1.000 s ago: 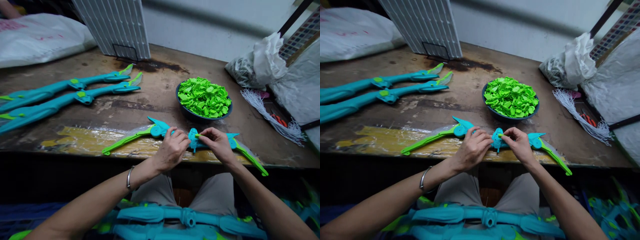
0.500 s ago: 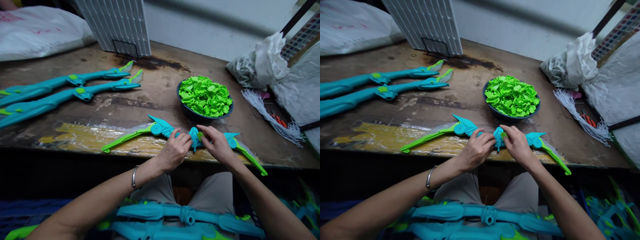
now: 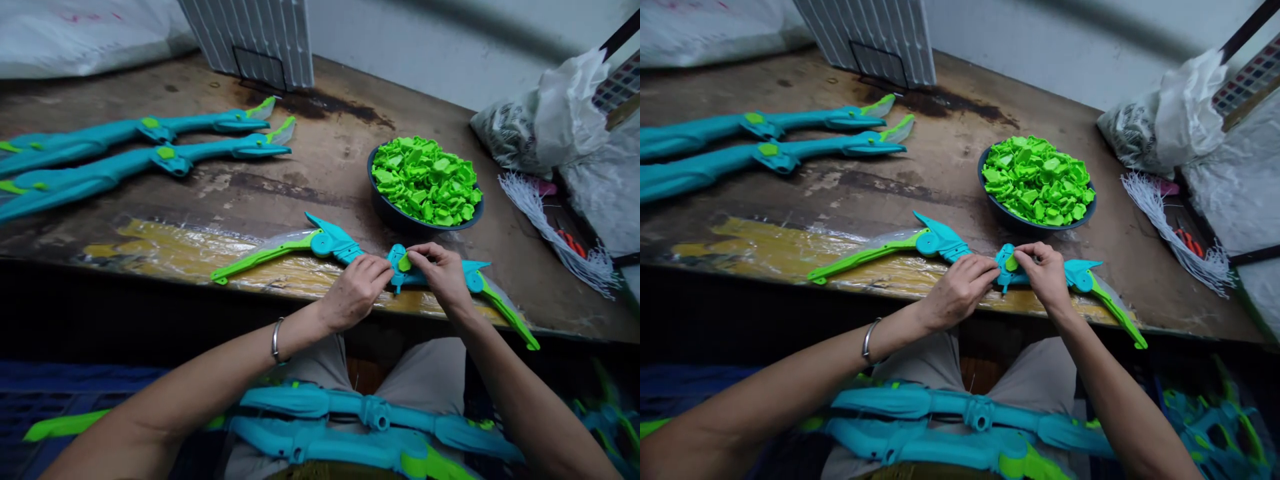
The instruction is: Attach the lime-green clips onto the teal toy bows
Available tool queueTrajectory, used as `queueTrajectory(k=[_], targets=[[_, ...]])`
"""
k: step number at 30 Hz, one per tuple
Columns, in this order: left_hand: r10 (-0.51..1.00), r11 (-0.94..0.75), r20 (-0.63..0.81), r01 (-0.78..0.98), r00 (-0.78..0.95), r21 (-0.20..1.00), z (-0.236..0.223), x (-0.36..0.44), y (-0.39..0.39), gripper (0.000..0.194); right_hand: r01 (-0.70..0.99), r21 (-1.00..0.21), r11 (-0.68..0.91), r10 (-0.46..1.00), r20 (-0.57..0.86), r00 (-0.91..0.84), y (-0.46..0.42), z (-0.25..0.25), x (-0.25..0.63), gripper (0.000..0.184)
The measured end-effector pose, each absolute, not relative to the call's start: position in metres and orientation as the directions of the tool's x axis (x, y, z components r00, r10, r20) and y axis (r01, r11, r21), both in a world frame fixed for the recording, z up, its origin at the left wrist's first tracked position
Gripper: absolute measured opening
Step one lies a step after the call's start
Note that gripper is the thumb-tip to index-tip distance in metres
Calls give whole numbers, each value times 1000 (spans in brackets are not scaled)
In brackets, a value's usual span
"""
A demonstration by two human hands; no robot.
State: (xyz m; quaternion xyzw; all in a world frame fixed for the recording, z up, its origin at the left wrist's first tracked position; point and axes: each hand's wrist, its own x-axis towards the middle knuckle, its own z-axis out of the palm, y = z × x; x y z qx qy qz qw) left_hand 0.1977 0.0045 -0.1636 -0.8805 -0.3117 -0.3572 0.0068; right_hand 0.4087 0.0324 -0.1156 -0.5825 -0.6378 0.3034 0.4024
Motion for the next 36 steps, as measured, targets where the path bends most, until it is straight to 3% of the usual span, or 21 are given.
queueTrajectory(k=[5,17,25,31,36], targets=[[545,-805,630,555,553,210,-163,198,5,34,451,-887,93,995,93,-22,37,-121,407,28],[534,-807,652,553,539,204,-162,199,5,34,596,-729,337,938,313,-148,39,-122,402,18],[534,-779,621,619,573,98,-161,201,4,35,563,-682,467,873,457,-170,32,-127,398,10],[505,-786,652,613,566,77,-160,201,3,35,581,-550,600,775,581,-250,32,-135,401,10],[528,-775,637,626,562,89,-160,200,4,37,612,-405,679,719,539,-439,29,-134,417,17]])
